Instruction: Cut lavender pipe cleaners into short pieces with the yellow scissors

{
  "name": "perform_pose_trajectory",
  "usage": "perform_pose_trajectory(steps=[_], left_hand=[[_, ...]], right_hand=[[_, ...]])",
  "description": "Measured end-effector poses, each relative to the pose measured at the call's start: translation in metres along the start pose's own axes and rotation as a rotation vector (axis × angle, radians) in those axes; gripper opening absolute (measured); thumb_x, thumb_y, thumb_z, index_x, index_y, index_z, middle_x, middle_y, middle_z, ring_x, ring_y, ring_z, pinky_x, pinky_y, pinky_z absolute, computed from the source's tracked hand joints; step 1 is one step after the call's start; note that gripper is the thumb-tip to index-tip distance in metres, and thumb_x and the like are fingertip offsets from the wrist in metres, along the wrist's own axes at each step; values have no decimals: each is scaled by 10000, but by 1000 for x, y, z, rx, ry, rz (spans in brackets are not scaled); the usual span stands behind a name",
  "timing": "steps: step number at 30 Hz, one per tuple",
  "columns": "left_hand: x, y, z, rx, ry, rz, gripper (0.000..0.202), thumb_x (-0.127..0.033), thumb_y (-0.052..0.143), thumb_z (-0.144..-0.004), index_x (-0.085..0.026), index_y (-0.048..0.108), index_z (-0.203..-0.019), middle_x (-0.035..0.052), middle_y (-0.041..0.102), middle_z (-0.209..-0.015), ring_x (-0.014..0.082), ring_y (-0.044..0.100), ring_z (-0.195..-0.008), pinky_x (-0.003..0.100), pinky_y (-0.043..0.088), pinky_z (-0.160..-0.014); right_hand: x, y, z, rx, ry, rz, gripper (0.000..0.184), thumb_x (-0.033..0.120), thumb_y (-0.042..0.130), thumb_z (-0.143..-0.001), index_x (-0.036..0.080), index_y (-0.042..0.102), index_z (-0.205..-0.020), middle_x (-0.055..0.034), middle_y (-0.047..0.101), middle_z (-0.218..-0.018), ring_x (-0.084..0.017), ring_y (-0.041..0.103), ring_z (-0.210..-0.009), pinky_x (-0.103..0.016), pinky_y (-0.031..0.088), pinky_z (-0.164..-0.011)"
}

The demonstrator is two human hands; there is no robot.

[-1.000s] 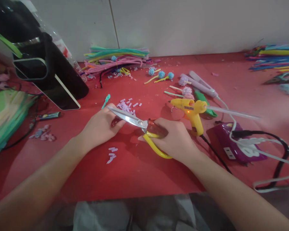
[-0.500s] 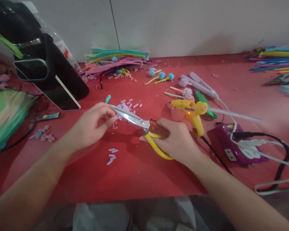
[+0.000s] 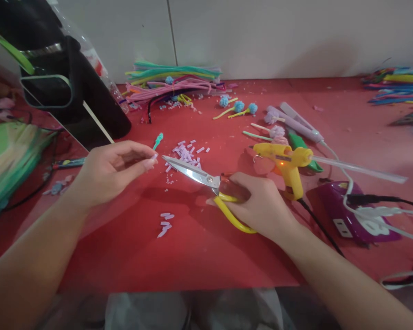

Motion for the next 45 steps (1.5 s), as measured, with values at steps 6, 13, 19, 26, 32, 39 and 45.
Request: perform_pose_trajectory(steps=[6,13,19,26,32,39,45], left_hand=[[6,-4,0,-34,-13,-65,150,-333,638,-897,-217,718,-947,14,738,-869,145,673,-760,264,551,-726],[5,-3,0,-33,-24,-74,246,-385,552,-947,-195,649,-825,11,687,-754,132,629,-687,259,517,-643],[1,2,2,14,28,-115,304,-384,463,-986,-190,629,-822,14,658,-764,133,595,-695,269,476,-638],[-9,11,6,94,126,-206,268,-351,453,-990,-201,595,-819,-3,595,-729,139,547,-682,274,451,-667],[-16,11,8,98,207,-230,200,-321,482,-982,-219,622,-882,-6,635,-773,142,556,-697,282,437,-691],[-20,9,9,90,244,-241,170,-294,487,-986,-230,614,-893,3,665,-850,152,598,-777,291,444,-740],[-19,10,9,96,237,-267,194,-316,476,-989,-231,622,-893,7,675,-838,157,607,-759,295,446,-733]], right_hand=[[-2,2,0,22,5,32,518,686,745,-656,205,553,-669,45,354,-581,-108,285,-559,-261,266,-486],[-2,2,0,20,2,31,507,677,741,-663,205,556,-675,43,360,-585,-111,283,-572,-263,271,-495],[-2,3,0,25,3,35,499,670,749,-659,200,589,-703,42,370,-592,-116,298,-583,-269,282,-503],[0,2,2,18,-14,25,502,677,753,-657,206,599,-736,45,363,-602,-112,283,-567,-272,280,-479],[-1,2,3,20,-12,26,511,697,741,-659,206,618,-729,39,381,-594,-115,287,-564,-274,288,-477],[0,3,2,35,-14,51,501,690,738,-663,207,617,-721,38,366,-583,-116,277,-566,-272,278,-486],[-1,4,1,44,-7,59,510,691,733,-662,203,592,-698,34,376,-585,-116,291,-570,-272,286,-494]])
Point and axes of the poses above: each hand's wrist, its own z-axis away from the middle knuckle, its own y-axis out of the palm, x = y × z, the point moved 8 cm from there along -z, towards the middle knuckle
